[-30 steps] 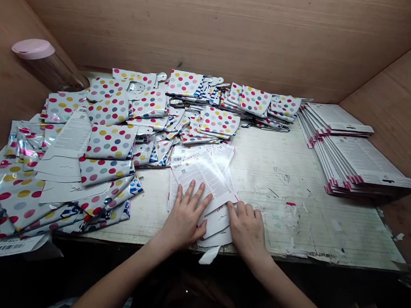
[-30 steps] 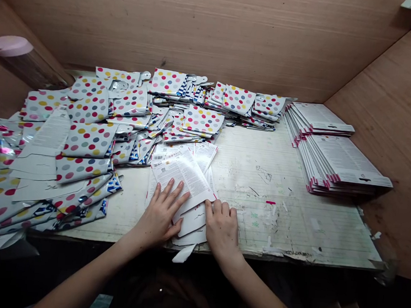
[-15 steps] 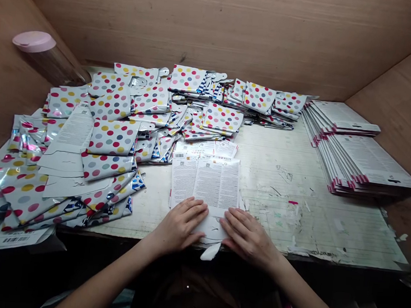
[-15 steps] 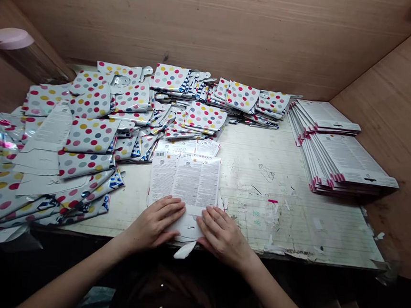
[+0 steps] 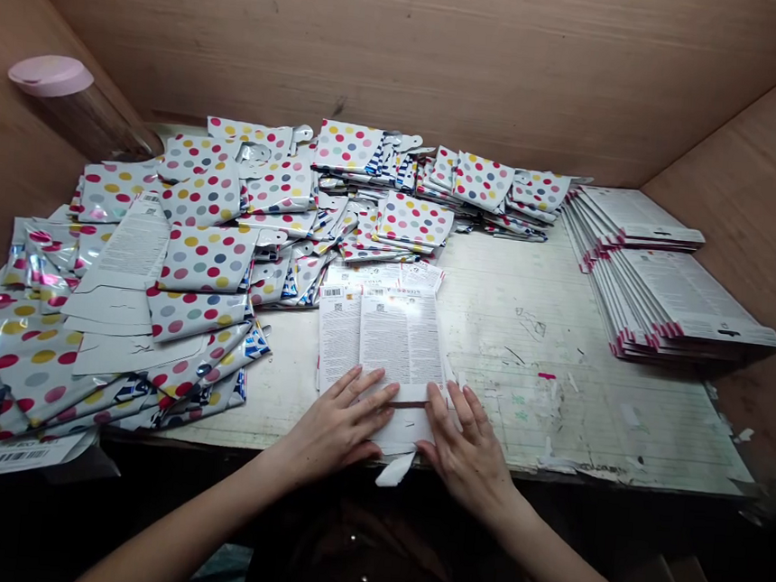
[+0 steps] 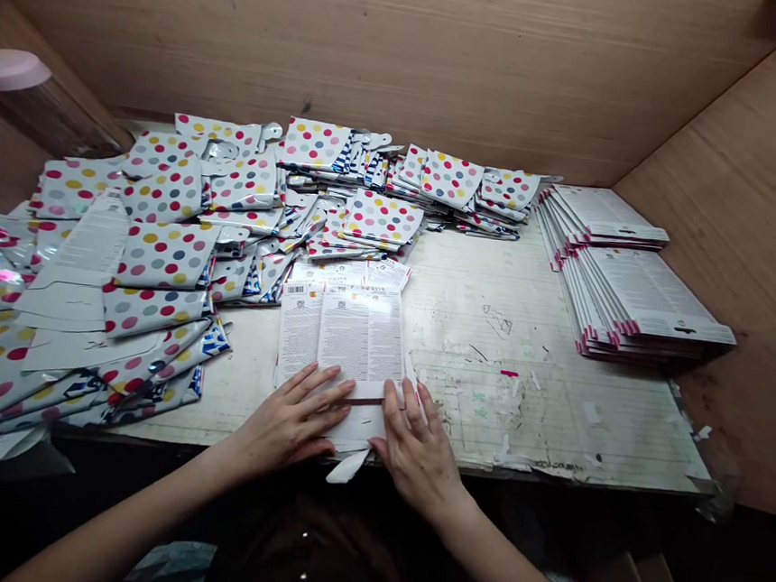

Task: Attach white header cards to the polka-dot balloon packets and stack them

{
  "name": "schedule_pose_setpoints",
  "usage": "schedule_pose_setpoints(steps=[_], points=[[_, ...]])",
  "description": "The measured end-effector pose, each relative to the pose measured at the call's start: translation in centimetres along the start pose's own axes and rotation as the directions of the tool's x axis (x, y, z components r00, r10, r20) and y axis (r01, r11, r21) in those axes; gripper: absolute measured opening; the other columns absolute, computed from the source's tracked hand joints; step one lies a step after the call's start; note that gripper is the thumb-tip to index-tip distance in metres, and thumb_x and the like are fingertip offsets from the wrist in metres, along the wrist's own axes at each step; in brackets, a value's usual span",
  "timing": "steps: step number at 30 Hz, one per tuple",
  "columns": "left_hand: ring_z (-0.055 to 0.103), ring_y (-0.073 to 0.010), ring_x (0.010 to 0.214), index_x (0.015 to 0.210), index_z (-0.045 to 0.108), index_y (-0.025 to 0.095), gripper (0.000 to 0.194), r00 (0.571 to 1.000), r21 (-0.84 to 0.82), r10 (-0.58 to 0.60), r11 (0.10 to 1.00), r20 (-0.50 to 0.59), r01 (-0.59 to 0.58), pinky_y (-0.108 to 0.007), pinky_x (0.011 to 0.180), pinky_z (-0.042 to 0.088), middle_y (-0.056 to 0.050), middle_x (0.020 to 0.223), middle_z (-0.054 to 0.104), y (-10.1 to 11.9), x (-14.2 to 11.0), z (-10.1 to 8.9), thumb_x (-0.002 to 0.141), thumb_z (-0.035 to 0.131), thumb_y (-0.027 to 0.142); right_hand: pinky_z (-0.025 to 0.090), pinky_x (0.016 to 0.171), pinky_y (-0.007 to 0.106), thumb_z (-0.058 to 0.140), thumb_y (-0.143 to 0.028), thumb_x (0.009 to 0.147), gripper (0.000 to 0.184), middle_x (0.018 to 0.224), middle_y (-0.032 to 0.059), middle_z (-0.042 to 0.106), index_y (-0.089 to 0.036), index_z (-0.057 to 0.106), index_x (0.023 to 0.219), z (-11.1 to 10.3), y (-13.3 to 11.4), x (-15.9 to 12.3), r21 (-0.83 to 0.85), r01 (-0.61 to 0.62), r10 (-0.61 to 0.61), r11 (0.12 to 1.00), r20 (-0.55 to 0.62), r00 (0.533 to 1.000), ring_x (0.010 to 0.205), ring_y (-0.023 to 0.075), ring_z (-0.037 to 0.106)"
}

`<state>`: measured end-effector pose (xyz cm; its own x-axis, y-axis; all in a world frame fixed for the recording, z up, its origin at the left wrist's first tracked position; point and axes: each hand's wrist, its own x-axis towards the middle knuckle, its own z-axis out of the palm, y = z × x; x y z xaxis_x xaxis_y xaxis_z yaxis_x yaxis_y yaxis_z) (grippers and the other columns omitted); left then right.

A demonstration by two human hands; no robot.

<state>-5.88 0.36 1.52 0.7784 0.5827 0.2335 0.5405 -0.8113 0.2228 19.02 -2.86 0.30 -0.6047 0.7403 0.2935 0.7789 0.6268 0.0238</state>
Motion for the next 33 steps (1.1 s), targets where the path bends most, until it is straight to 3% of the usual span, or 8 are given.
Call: schedule_pose_setpoints(steps=[6, 12, 18, 21, 23, 25, 28, 33], points=[[0.035, -0.0302, 0.140, 0.130, 0.056, 0.018, 0.043, 1.000, -0.027, -0.022, 0.999, -0.009, 0.022, -0.053, 0.111, 0.037, -0.010, 0.142, 0.052, 0.2, -0.1, 0.5, 0.090, 0.058, 0.035, 0.044, 0.104, 0.058, 0.050, -0.039, 0.094, 0.061, 0.147, 0.0256, 0.038, 0.006, 0.047, 0.133, 1.1, -1.2, 0.7, 0.020, -0.127, 0.127, 0.992, 0.018, 0.992, 0.135, 0.0413, 0.033], [0.036, -0.0328, 0.138, 0.128, 0.054, 0.009, 0.041, 0.993, 0.015, 0.079, 0.997, -0.089, -0.078, -0.056, 0.108, 0.040, -0.016, 0.133, 0.059, 0.1, -0.8, 0.9, 0.092, 0.057, 0.028, 0.048, 0.104, 0.049, 0.057, -0.025, 0.092, 0.042, 0.137, 0.0235, 0.052, -0.003, 0.054, 0.128, 0.8, 2.4, 0.0, 0.201, 0.155, -0.136, 0.967, -0.105, 0.985, 0.136, 0.0329, 0.038], [0.058, -0.0259, 0.119, 0.116, 0.059, 0.007, 0.026, 0.972, 0.050, 0.083, 0.996, -0.218, -0.074, -0.047, 0.104, 0.046, -0.013, 0.115, 0.070, 0.1, -0.3, 0.6, 0.092, 0.049, 0.010, 0.048, 0.102, 0.051, 0.049, -0.015, 0.094, 0.037, 0.120, 0.0158, 0.064, -0.011, 0.055, 0.130, 0.4, 2.9, 1.1, 0.134, 0.237, -0.227, 0.962, -0.087, 0.970, 0.122, 0.0299, 0.054], [0.063, -0.0266, 0.106, 0.116, 0.061, 0.011, 0.031, 0.976, 0.048, 0.040, 0.998, -0.216, -0.030, -0.047, 0.097, 0.049, -0.012, 0.107, 0.071, 0.4, 0.2, 0.7, 0.092, 0.053, 0.028, 0.050, 0.099, 0.046, 0.045, -0.007, 0.092, 0.034, 0.113, 0.0150, 0.066, -0.007, 0.058, 0.124, 0.4, 2.4, 2.0, 0.156, 0.289, -0.270, 0.945, -0.133, 0.954, 0.115, 0.0276, 0.057], [0.063, -0.0267, 0.098, 0.114, 0.063, 0.014, 0.034, 0.977, -0.009, -0.025, 1.000, -0.211, 0.024, -0.047, 0.089, 0.050, -0.011, 0.101, 0.071, 0.6, 0.5, 0.9, 0.090, 0.056, 0.037, 0.051, 0.093, 0.044, 0.048, -0.008, 0.092, 0.029, 0.104, 0.0135, 0.067, -0.007, 0.061, 0.118, 0.3, 2.2, 2.5, 0.227, 0.251, -0.223, 0.941, -0.142, 0.964, 0.107, 0.0257, 0.058], [0.061, -0.0236, 0.089, 0.109, 0.067, 0.018, 0.025, 0.961, -0.139, -0.176, 0.979, -0.215, 0.148, -0.042, 0.081, 0.051, -0.009, 0.095, 0.069, 0.9, 0.8, 1.0, 0.092, 0.053, 0.030, 0.052, 0.084, 0.040, 0.049, -0.012, 0.093, 0.023, 0.094, 0.0106, 0.067, -0.010, 0.064, 0.110, 0.1, 1.9, 2.9, 0.342, 0.147, -0.107, 0.928, -0.132, 0.985, 0.095, 0.0226, 0.058], [0.057, -0.0189, 0.078, 0.095, 0.070, 0.021, 0.021, 0.883, -0.309, -0.429, 0.880, -0.191, 0.361, -0.034, 0.070, 0.049, -0.006, 0.082, 0.064, 1.3, 1.2, 1.0, 0.094, 0.048, 0.023, 0.049, 0.072, 0.033, 0.048, -0.016, 0.095, 0.018, 0.081, 0.0064, 0.062, -0.016, 0.066, 0.096, -0.1, 1.3, 3.5, 0.531, -0.070, 0.138, 0.845, -0.091, 0.986, 0.080, 0.0189, 0.053], [0.062, -0.0173, 0.082, 0.093, 0.063, 0.018, 0.009, 0.776, -0.383, -0.621, 0.747, -0.111, 0.543, -0.030, 0.074, 0.050, -0.003, 0.087, 0.067, 1.5, 2.1, 0.5, 0.089, 0.060, 0.025, 0.046, 0.071, 0.034, 0.049, -0.020, 0.095, 0.017, 0.079, 0.0055, 0.059, -0.016, 0.063, 0.104, 0.6, 0.2, 4.1, 0.601, -0.261, 0.377, 0.756, -0.073, 0.923, 0.078, 0.0202, 0.051]])
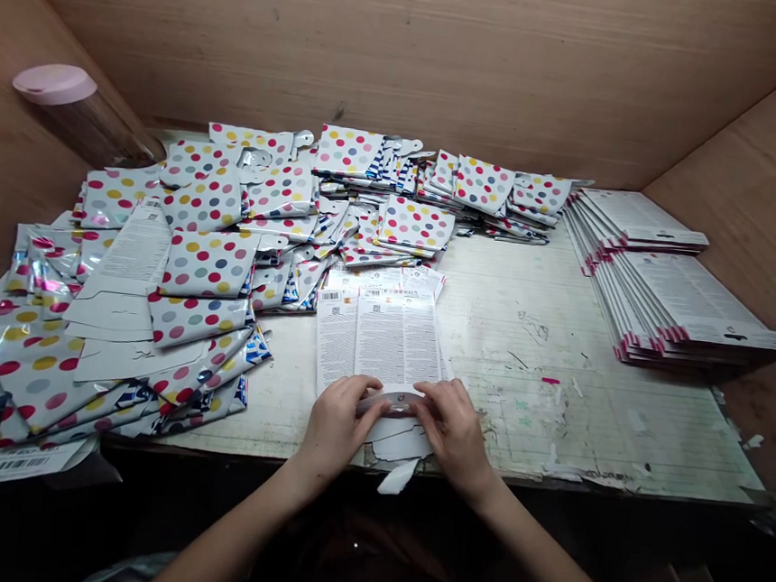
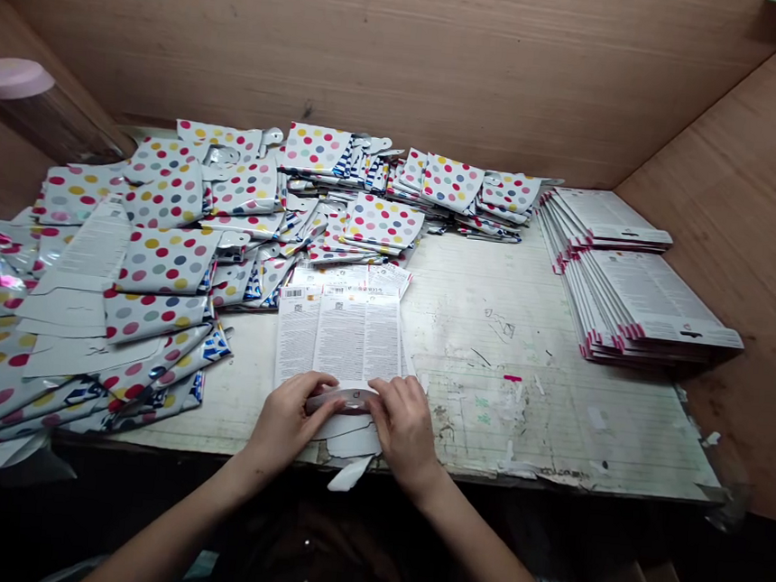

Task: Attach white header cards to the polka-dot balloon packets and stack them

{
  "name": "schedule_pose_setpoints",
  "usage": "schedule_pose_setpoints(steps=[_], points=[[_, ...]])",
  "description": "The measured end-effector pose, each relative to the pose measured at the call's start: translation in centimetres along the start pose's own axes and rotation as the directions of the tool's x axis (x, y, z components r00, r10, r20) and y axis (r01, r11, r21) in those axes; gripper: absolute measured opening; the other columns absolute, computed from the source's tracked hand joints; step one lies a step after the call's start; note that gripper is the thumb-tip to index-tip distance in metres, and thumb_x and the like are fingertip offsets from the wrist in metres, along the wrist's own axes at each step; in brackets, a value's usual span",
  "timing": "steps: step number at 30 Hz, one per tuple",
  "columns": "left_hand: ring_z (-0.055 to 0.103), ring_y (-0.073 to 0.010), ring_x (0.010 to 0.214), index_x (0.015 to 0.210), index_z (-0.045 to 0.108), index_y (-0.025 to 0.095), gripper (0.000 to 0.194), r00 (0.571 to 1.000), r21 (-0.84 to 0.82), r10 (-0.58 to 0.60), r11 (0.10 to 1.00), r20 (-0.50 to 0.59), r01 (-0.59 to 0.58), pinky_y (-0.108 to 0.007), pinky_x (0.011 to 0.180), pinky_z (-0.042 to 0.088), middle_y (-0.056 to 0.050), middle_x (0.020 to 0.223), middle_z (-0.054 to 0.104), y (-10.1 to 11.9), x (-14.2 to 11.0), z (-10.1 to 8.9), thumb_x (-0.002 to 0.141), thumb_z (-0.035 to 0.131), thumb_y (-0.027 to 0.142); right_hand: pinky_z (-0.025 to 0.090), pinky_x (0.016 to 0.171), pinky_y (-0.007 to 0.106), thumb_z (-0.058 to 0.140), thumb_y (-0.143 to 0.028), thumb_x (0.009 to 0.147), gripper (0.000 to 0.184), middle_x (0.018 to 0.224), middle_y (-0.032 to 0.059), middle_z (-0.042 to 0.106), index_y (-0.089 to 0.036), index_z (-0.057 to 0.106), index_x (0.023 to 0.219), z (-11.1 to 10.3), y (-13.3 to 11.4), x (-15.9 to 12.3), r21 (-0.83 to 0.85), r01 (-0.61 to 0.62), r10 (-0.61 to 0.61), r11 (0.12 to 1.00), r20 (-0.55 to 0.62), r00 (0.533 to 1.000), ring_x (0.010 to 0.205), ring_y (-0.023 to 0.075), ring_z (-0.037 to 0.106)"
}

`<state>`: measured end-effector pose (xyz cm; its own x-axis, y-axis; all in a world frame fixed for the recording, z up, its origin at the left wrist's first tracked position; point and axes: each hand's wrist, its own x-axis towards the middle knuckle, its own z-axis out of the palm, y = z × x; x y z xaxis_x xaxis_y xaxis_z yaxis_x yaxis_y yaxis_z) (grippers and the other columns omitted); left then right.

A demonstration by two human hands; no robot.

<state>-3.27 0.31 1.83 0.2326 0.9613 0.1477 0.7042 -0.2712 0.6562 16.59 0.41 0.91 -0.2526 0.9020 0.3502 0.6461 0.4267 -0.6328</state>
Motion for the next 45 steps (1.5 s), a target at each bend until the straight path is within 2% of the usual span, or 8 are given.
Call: schedule_pose_setpoints(steps=[14, 21, 25, 29, 31, 35, 40, 45], points=[[0.058, -0.0256, 0.094, 0.109, 0.055, 0.017, 0.041, 0.952, 0.305, -0.306, 0.908, 0.018, 0.287, -0.033, 0.075, 0.045, -0.007, 0.099, 0.061, 1.9, 1.7, -0.8, 0.076, 0.073, 0.031, 0.047, 0.075, 0.035, 0.072, -0.025, 0.081, 0.021, 0.090, 0.0035, 0.052, -0.021, 0.053, 0.091, -0.1, 0.3, 1.9, -0.071, -0.237, 0.246, 0.969, 0.180, 0.952, 0.085, 0.0208, 0.052], [0.058, -0.0246, 0.086, 0.078, 0.055, 0.019, 0.027, 0.933, 0.448, -0.358, 0.840, 0.030, 0.307, -0.032, 0.071, 0.044, -0.004, 0.081, 0.060, 2.4, 1.0, -1.0, 0.084, 0.063, 0.044, 0.047, 0.076, 0.038, 0.060, -0.024, 0.090, 0.006, 0.092, 0.0084, 0.052, -0.019, 0.062, 0.090, 1.0, 0.4, 0.0, -0.222, 0.025, -0.034, 0.975, -0.036, 0.999, 0.088, 0.0226, 0.049], [0.063, -0.0248, 0.092, 0.107, 0.051, 0.016, 0.028, 0.902, 0.423, -0.432, 0.814, -0.018, 0.398, -0.031, 0.066, 0.045, -0.010, 0.108, 0.061, 2.9, 1.4, -0.8, 0.089, 0.057, 0.037, 0.045, 0.087, 0.046, 0.058, -0.024, 0.091, 0.019, 0.106, 0.0140, 0.061, -0.014, 0.064, 0.107, 1.5, 0.2, -0.9, -0.438, 0.267, -0.308, 0.858, -0.025, 0.951, 0.103, 0.0286, 0.050], [0.067, -0.0320, 0.090, 0.123, 0.040, 0.013, 0.046, 0.821, 0.405, -0.566, 0.770, 0.075, 0.493, -0.037, 0.070, 0.046, -0.012, 0.100, 0.066, 2.3, 2.3, -1.4, 0.088, 0.053, 0.040, 0.048, 0.078, 0.041, 0.058, -0.022, 0.090, 0.015, 0.092, 0.0124, 0.064, -0.012, 0.066, 0.096, 1.5, -0.4, -0.2, -0.487, 0.317, -0.330, 0.814, 0.061, 0.942, 0.092, 0.0262, 0.054], [0.067, -0.0322, 0.082, 0.116, 0.042, 0.016, 0.042, 0.786, 0.330, -0.603, 0.776, 0.140, 0.537, -0.039, 0.070, 0.046, -0.006, 0.081, 0.067, 1.1, 2.7, -1.8, 0.086, 0.052, 0.044, 0.049, 0.072, 0.040, 0.061, -0.031, 0.088, 0.020, 0.083, 0.0109, 0.063, -0.011, 0.066, 0.090, 1.6, -0.5, 0.3, -0.474, 0.329, -0.326, 0.817, 0.092, 0.941, 0.084, 0.0255, 0.055], [0.065, -0.0281, 0.066, 0.090, 0.045, 0.024, 0.042, 0.864, -0.010, -0.468, 0.878, 0.185, 0.478, -0.038, 0.063, 0.047, 0.002, 0.062, 0.057, -1.3, 3.1, -2.1, 0.074, 0.055, 0.061, 0.051, 0.076, 0.044, 0.056, -0.037, 0.090, 0.038, 0.096, 0.0166, 0.066, -0.005, 0.062, 0.109, 2.2, -0.1, 1.0, -0.514, 0.367, -0.402, 0.776, 0.046, 0.915, 0.092, 0.0285, 0.058], [0.061, -0.0213, 0.047, 0.096, 0.039, 0.024, 0.065, 0.823, -0.602, -0.491, 0.576, 0.287, 0.553, -0.029, 0.044, 0.046, 0.002, 0.063, 0.064, 1.2, 2.7, -0.8, 0.057, 0.076, 0.061, 0.056, 0.080, 0.040, 0.045, -0.010, 0.091, 0.031, 0.107, 0.0186, 0.069, -0.003, 0.060, 0.118, 2.5, -0.3, 1.6, -0.563, 0.377, -0.485, 0.736, -0.050, 0.873, 0.104, 0.0281, 0.063], [0.062, -0.0215, 0.055, 0.122, 0.041, 0.020, 0.067, 0.878, -0.742, -0.417, 0.508, 0.233, 0.438, -0.031, 0.051, 0.050, -0.003, 0.067, 0.068, 4.4, 2.4, -0.5, 0.075, 0.060, 0.064, 0.054, 0.094, 0.042, 0.041, -0.011, 0.093, 0.041, 0.115, 0.0191, 0.068, -0.001, 0.050, 0.132, -4.8, 1.1, 2.3, -0.532, 0.424, -0.571, 0.733, -0.144, 0.808, 0.121, 0.0281, 0.056]])
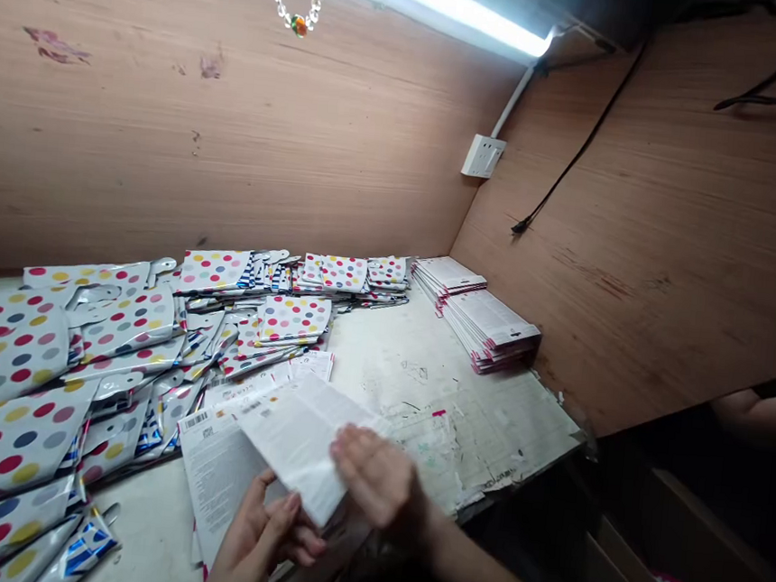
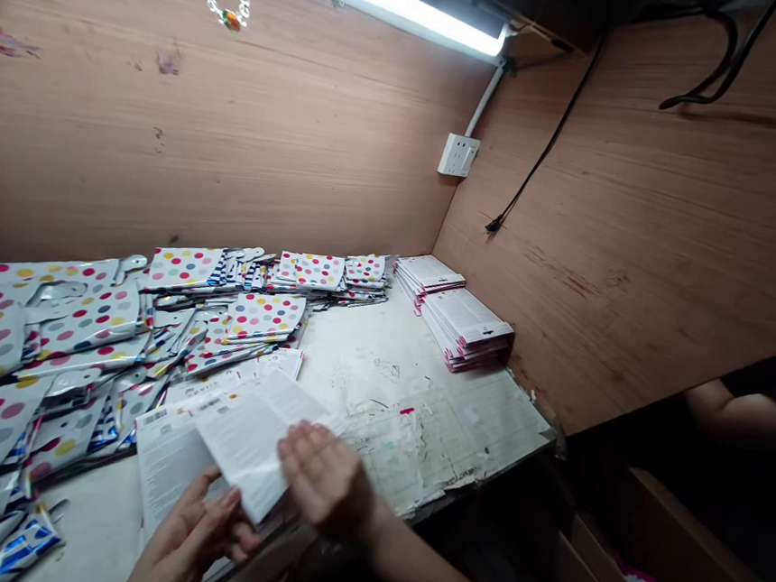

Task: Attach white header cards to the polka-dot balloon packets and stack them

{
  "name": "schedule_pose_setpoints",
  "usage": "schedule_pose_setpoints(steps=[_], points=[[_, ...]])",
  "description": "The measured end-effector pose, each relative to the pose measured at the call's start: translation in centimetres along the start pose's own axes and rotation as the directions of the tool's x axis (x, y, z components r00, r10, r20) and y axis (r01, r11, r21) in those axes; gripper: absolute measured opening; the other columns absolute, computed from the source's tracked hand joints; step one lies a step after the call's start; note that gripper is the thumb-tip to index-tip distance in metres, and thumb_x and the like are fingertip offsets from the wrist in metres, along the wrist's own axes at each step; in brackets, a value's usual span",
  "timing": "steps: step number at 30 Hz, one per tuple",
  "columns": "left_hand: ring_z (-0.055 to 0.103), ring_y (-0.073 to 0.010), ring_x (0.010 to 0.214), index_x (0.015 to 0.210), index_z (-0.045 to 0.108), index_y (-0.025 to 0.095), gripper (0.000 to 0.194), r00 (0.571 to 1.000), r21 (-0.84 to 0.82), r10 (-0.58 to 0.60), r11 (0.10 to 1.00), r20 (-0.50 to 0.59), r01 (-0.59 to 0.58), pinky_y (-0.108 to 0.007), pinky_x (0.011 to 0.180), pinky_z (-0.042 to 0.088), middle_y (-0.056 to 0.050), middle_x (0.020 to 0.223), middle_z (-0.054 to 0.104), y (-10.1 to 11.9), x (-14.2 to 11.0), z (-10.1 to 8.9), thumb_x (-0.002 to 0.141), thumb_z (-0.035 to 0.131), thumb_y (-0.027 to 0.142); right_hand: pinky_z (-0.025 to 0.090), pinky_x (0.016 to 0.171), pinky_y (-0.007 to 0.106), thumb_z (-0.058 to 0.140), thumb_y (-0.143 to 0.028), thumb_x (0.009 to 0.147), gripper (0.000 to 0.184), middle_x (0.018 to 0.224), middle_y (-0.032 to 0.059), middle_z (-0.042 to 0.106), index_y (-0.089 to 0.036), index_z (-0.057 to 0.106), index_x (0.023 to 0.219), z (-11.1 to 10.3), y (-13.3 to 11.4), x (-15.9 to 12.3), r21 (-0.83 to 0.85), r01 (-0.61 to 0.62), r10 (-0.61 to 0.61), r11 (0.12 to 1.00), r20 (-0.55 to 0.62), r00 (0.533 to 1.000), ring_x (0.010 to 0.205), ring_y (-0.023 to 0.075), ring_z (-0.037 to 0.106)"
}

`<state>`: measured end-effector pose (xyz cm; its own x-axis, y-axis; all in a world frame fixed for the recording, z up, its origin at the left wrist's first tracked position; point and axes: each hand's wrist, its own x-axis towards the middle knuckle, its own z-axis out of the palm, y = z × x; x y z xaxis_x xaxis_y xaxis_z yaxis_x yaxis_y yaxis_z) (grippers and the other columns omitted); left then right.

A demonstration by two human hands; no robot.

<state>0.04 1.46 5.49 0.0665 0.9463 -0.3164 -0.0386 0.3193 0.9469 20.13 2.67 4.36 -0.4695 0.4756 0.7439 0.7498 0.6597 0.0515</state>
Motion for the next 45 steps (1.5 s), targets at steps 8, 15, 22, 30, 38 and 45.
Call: schedule_pose_setpoints(steps=[8, 15, 22, 30, 38, 45], points=[[0.037, -0.0518, 0.124, 0.144, 0.033, 0.007, 0.107, 0.819, 0.855, 0.352, 0.432, -0.454, 0.289, -0.061, 0.100, 0.035, -0.026, 0.133, 0.038, -1.6, 3.1, -5.9, 0.067, 0.042, 0.081, 0.040, 0.109, 0.038, 0.033, -0.009, 0.094, 0.041, 0.126, 0.0131, 0.064, -0.012, 0.064, 0.120, -11.6, 22.6, -7.3, -0.500, -0.477, 0.574, 0.723, 0.050, 0.817, 0.122, 0.0217, 0.057], [0.051, -0.0408, 0.107, 0.136, 0.041, 0.005, 0.086, 0.887, 0.886, 0.269, 0.383, -0.376, 0.260, -0.048, 0.094, 0.044, -0.018, 0.104, 0.053, -2.0, 3.6, -6.6, 0.077, 0.039, 0.068, 0.030, 0.105, 0.065, 0.031, -0.004, 0.086, 0.047, 0.137, 0.0233, 0.052, -0.005, 0.061, 0.122, -10.1, 24.2, -7.3, -0.533, -0.571, 0.716, 0.624, 0.098, 0.692, 0.136, 0.0396, 0.035], [0.061, -0.0277, 0.102, 0.113, 0.046, 0.020, 0.042, 0.838, 0.297, 0.252, 0.948, -0.484, -0.113, -0.043, 0.091, 0.050, -0.011, 0.109, 0.061, 0.5, 1.4, -4.5, 0.083, 0.054, 0.050, 0.055, 0.076, 0.046, 0.053, -0.047, 0.090, 0.034, 0.092, 0.0141, 0.070, -0.016, 0.063, 0.101, -3.5, 0.6, 0.3, 0.521, -0.846, 0.612, -0.115, 0.708, 0.352, 0.081, 0.0276, 0.068], [0.063, -0.0218, 0.107, 0.128, 0.043, 0.025, 0.049, 0.886, -0.249, 0.149, 0.927, -0.439, -0.279, -0.033, 0.091, 0.052, -0.009, 0.121, 0.061, -1.9, -1.6, -1.8, 0.086, 0.062, 0.043, 0.049, 0.088, 0.034, 0.081, -0.042, 0.070, 0.048, 0.102, 0.0098, 0.069, -0.015, 0.064, 0.106, 0.3, -8.5, 3.5, 0.516, -0.253, 0.487, -0.818, 0.857, 0.170, 0.091, 0.0193, 0.066], [0.066, -0.0236, 0.102, 0.126, 0.047, 0.019, 0.062, 0.883, -0.138, 0.083, 0.977, -0.462, -0.164, -0.035, 0.091, 0.052, -0.010, 0.111, 0.068, -3.9, -1.8, -1.9, 0.077, 0.072, 0.046, 0.050, 0.085, 0.032, 0.078, -0.039, 0.074, 0.037, 0.097, 0.0061, 0.069, -0.018, 0.066, 0.101, 1.4, -9.3, 4.1, 0.541, -0.278, 0.503, -0.793, 0.841, 0.200, 0.089, 0.0177, 0.065], [0.060, -0.0336, 0.116, 0.107, 0.066, 0.020, 0.051, 0.981, -0.401, -0.092, 0.916, -0.171, 0.016, -0.044, 0.102, 0.046, -0.012, 0.113, 0.071, -3.2, -5.0, -1.5, 0.067, 0.077, 0.049, 0.053, 0.080, 0.038, 0.079, -0.040, 0.073, 0.057, 0.103, 0.0066, 0.071, -0.025, 0.054, 0.122, 0.2, -8.6, 4.6, 0.503, -0.213, 0.442, -0.837, 0.853, 0.279, 0.090, 0.0217, 0.068]])
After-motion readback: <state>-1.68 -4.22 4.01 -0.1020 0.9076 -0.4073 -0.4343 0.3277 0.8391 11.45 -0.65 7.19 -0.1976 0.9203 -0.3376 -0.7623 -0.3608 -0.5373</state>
